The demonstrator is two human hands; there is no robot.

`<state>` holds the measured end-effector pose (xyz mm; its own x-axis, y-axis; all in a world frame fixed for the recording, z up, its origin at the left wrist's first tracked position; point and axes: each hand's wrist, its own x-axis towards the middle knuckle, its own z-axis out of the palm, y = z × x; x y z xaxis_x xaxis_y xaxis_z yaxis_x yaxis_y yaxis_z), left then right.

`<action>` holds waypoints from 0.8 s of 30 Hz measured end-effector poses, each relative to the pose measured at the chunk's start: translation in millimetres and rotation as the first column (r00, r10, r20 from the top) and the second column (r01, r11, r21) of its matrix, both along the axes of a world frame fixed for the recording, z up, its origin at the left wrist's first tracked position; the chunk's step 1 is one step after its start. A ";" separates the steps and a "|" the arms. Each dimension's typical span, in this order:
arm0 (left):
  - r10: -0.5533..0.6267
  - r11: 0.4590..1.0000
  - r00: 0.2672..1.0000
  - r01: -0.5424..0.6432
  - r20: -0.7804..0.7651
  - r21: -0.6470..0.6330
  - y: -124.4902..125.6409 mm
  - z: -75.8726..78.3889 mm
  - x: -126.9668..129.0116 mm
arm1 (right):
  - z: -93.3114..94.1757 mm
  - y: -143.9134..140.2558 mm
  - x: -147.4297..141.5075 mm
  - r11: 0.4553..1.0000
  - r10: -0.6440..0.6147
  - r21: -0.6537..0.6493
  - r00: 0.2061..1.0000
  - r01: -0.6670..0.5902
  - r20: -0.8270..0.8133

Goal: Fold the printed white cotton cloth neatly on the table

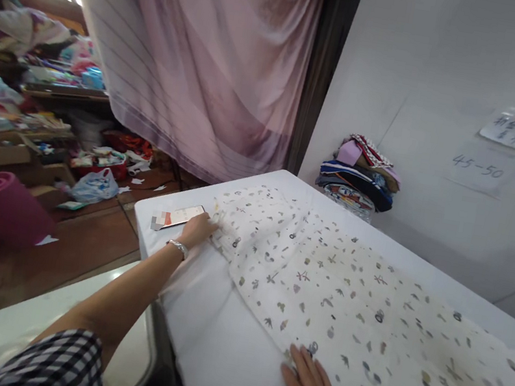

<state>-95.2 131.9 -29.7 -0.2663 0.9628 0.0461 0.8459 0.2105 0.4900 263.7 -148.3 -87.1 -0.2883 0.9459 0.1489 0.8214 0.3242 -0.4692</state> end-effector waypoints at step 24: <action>-0.749 0.595 0.400 0.756 0.528 0.271 -159.9 8.0 233.2 | 55.4 44.2 -28.0 0.944 -0.326 -0.329 -0.082 0.026 -0.942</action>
